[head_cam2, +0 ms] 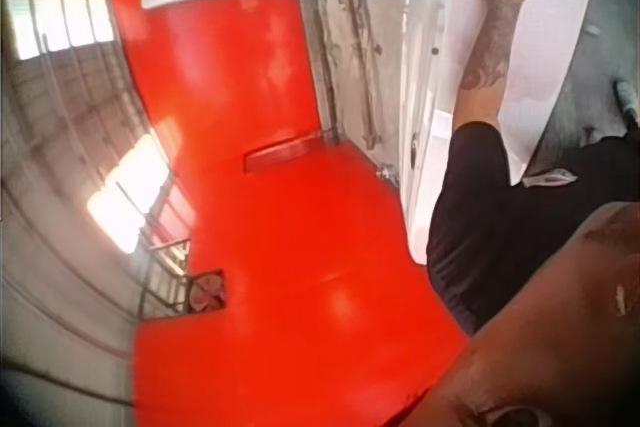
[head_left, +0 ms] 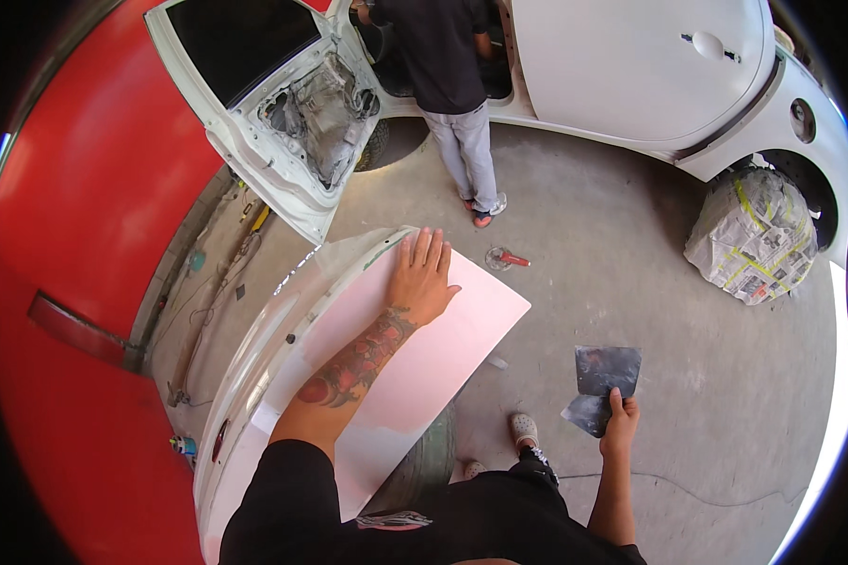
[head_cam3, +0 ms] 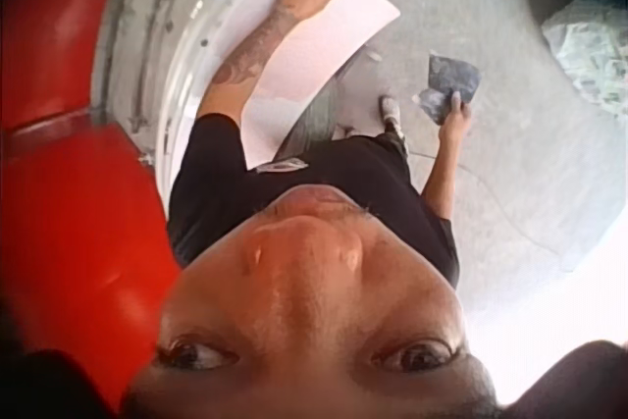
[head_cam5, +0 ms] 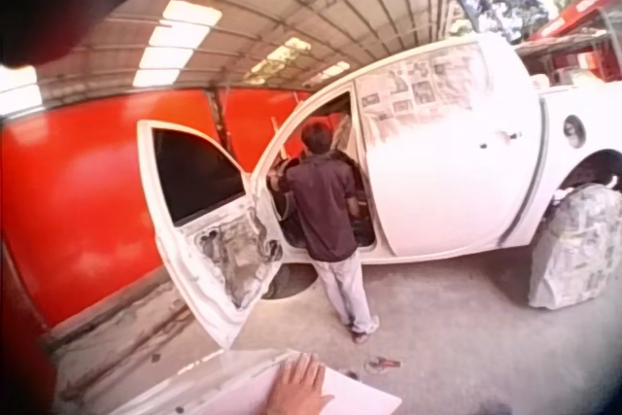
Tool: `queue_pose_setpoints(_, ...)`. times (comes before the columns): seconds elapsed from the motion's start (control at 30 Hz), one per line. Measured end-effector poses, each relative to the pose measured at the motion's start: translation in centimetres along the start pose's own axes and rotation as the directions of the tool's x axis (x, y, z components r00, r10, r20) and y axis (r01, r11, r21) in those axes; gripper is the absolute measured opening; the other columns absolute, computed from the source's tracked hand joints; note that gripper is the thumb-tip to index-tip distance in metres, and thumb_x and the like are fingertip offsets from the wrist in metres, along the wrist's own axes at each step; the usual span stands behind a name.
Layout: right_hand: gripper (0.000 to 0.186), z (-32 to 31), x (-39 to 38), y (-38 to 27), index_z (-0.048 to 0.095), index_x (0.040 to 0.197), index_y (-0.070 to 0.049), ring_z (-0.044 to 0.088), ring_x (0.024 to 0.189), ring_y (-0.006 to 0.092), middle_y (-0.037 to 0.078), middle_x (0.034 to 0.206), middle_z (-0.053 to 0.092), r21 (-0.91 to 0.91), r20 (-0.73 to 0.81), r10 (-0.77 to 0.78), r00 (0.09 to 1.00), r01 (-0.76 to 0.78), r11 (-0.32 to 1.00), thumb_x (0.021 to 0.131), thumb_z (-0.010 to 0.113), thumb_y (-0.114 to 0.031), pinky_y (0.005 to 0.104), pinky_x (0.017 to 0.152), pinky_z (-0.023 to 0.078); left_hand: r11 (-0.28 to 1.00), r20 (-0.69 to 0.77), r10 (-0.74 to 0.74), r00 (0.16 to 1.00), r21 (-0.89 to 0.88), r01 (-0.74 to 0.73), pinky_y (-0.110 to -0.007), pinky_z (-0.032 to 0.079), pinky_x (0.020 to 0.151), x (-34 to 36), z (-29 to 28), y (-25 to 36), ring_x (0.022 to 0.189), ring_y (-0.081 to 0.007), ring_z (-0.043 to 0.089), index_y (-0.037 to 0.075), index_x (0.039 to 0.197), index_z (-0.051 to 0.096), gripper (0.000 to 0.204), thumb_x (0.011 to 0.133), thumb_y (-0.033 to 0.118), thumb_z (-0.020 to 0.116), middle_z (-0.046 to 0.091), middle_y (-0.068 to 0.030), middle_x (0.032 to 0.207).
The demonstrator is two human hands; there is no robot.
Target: The person applies and smooths filler on a car panel using metal spreaders, touches the surface by hand, and walks around to touch the car body.
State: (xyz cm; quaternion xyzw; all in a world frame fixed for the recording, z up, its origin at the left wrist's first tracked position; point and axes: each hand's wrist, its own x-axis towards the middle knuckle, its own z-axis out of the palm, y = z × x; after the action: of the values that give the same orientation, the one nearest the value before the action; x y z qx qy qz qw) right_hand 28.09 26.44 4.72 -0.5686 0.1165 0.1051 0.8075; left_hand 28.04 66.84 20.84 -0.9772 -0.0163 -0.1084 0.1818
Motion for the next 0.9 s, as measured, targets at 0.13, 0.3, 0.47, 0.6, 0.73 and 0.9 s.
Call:
queue_pose_setpoints(0.13, 0.017, -1.1, 0.8, 2.0, 0.061, 0.094, -0.001, 0.055, 0.077, 0.0108, 0.002, 0.089, 0.064, -0.238, -0.042, 0.021, 0.999, -0.030, 0.971, 0.093, 0.061, -0.019, 0.0280, 0.073, 0.044, 0.987, 0.054, -0.096, 0.994, 0.138, 0.088, -0.053, 0.016, 0.113, -0.4, 2.2, -1.9, 0.140, -0.0348, 0.022, -0.003, 0.139, 0.037, 0.078, 0.087, 0.052, 0.055, 0.029, -0.0197, 0.149)
queue_pose_setpoints(0.3, 0.022, -5.1, 1.2, 7.4, 0.058, 0.083, 0.005, 0.056, 0.069, 0.0238, 0.014, 0.075, 0.060, -0.751, -0.014, -0.130, 0.991, 0.076, 0.656, 0.084, 0.066, -0.015, 0.0381, 0.065, 0.044, 0.985, 0.085, -0.075, 0.994, 0.163, 0.061, -0.053, 0.014, 0.113, -0.8, 1.9, -0.9, 0.141, -0.0360, 0.019, -0.003, 0.142, 0.032, 0.082, 0.087, 0.054, 0.052, 0.026, -0.0195, 0.151)
queue_pose_setpoints(0.47, 0.023, -11.6, -0.1, 13.7, 0.058, 0.084, 0.005, 0.060, 0.076, 0.0379, 0.021, 0.080, 0.062, -0.876, -0.029, -0.134, 0.991, 0.039, 0.481, 0.080, 0.068, -0.016, 0.0448, 0.068, 0.045, 0.993, 0.172, 0.005, 0.985, 0.117, -0.025, -0.052, 0.013, 0.114, -4.1, 2.5, 2.9, 0.141, -0.0379, 0.017, -0.002, 0.143, 0.032, 0.081, 0.087, 0.054, 0.051, 0.024, -0.0195, 0.152)
queue_pose_setpoints(0.6, 0.027, -16.3, -2.2, 16.7, 0.059, 0.085, 0.006, 0.061, 0.082, 0.0428, 0.024, 0.085, 0.063, -0.921, -0.216, -0.065, 0.974, -0.181, 0.344, 0.077, 0.069, -0.018, 0.0475, 0.072, 0.047, 0.995, 0.193, 0.019, 0.981, 0.096, -0.038, -0.051, 0.013, 0.114, -7.5, 3.4, 5.4, 0.141, -0.0368, 0.018, -0.001, 0.143, 0.032, 0.082, 0.087, 0.054, 0.051, 0.023, -0.0195, 0.152)
queue_pose_setpoints(0.73, 0.031, -20.0, -2.9, 18.5, 0.059, 0.086, 0.005, 0.061, 0.082, 0.0435, 0.025, 0.085, 0.063, -0.901, -0.277, -0.063, 0.959, -0.237, 0.363, 0.076, 0.070, -0.022, 0.0486, 0.072, 0.047, 0.994, 0.206, 0.056, 0.977, 0.075, -0.073, -0.049, 0.013, 0.115, -9.9, 3.7, 6.9, 0.141, -0.0337, 0.019, 0.000, 0.144, 0.031, 0.082, 0.087, 0.055, 0.051, 0.023, -0.0183, 0.153)
queue_pose_setpoints(0.9, 0.033, -16.7, -1.9, 15.1, 0.060, 0.086, 0.005, 0.062, 0.082, 0.0430, 0.025, 0.086, 0.064, -0.943, -0.171, -0.059, 0.984, -0.146, 0.299, 0.076, 0.069, -0.025, 0.0496, 0.071, 0.047, 0.988, 0.250, 0.146, 0.957, 0.014, -0.154, -0.051, 0.012, 0.114, -12.2, 2.0, 4.6, 0.143, -0.0298, 0.016, 0.002, 0.145, 0.029, 0.086, 0.085, 0.060, 0.051, 0.023, -0.0149, 0.154)
